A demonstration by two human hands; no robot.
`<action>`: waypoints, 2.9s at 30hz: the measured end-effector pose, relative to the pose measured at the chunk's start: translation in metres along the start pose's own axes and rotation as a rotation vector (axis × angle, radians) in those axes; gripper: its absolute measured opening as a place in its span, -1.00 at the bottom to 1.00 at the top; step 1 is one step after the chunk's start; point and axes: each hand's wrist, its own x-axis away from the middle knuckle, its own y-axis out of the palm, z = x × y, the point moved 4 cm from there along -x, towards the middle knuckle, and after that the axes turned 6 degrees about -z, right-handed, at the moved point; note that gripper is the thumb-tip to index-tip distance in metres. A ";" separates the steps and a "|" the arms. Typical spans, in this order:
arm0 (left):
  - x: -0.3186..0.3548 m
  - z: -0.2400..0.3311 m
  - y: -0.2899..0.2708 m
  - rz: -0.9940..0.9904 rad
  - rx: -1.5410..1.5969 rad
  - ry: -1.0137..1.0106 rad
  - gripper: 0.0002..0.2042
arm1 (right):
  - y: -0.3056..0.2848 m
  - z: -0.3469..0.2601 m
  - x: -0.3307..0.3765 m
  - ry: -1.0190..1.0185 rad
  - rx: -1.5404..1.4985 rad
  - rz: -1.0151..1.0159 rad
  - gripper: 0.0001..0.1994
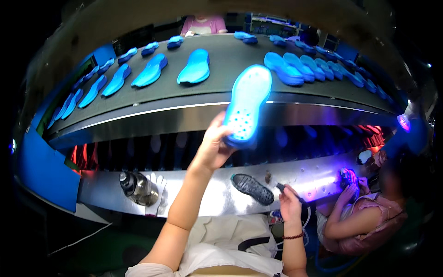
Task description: The person takes a blue shoe sole from a conveyor belt, applies a liquid with a brush to the bottom surface, and then places the sole back onto a lower track.
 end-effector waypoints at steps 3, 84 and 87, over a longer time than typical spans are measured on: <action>0.038 0.001 -0.041 -0.182 -0.053 -0.138 -0.34 | 0.003 -0.010 0.000 -0.070 -0.015 0.002 -0.77; 0.137 -0.035 -0.027 0.219 0.350 0.018 -0.21 | 0.164 0.019 0.067 0.286 0.162 -0.693 -0.82; 0.139 -0.036 -0.057 0.091 0.277 -0.055 -0.39 | 0.171 -0.004 0.073 0.250 0.662 -0.891 -0.76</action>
